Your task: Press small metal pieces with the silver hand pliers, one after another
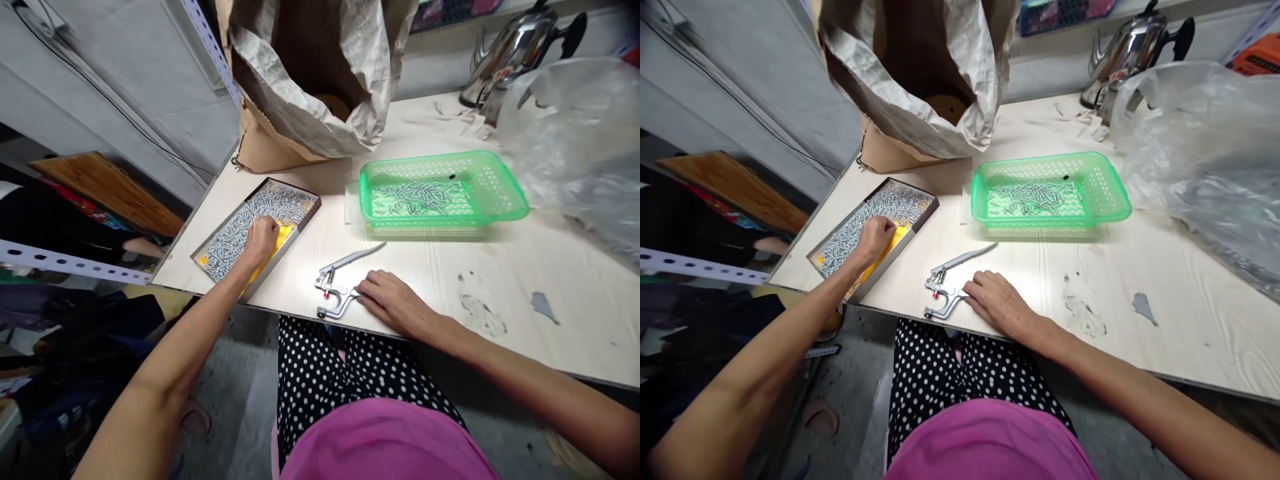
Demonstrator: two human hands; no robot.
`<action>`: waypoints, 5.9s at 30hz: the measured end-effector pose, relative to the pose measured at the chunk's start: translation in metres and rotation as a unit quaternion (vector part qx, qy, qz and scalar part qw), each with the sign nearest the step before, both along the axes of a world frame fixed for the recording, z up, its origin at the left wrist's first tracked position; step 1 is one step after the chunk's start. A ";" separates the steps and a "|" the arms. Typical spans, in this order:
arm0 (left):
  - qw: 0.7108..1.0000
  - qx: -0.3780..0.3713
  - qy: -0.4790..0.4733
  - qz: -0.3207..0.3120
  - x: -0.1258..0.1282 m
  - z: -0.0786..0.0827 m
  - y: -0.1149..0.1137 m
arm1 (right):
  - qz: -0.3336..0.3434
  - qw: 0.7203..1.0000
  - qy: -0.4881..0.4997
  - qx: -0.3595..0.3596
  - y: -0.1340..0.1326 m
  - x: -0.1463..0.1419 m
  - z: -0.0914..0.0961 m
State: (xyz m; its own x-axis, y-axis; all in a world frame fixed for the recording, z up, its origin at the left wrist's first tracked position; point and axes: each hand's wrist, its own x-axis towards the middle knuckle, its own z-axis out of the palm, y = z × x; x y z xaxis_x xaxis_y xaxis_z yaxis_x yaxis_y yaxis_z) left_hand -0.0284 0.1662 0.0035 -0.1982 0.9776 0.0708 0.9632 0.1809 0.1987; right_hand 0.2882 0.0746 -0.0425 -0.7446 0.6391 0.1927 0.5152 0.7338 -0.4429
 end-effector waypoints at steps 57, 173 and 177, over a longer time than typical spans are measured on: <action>0.779 -0.447 -0.412 0.155 0.088 0.016 -0.106 | 0.010 0.980 -0.189 0.060 0.057 -0.014 0.032; 0.857 -0.255 -0.426 0.135 0.099 0.010 -0.135 | -0.035 0.977 -0.212 0.005 -0.002 -0.008 0.041; 0.873 -0.261 -0.391 0.132 0.102 0.009 -0.134 | -0.037 0.977 -0.211 0.004 -0.002 -0.007 0.038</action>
State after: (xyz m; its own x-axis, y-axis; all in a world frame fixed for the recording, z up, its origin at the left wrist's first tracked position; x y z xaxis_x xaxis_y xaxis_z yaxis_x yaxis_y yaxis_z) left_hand 0.0739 0.0319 0.0126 -0.2085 0.7495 -0.6283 0.4809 0.6380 0.6014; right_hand 0.2810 0.0730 -0.0043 -0.7106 0.6937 -0.1171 0.7024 0.6902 -0.1739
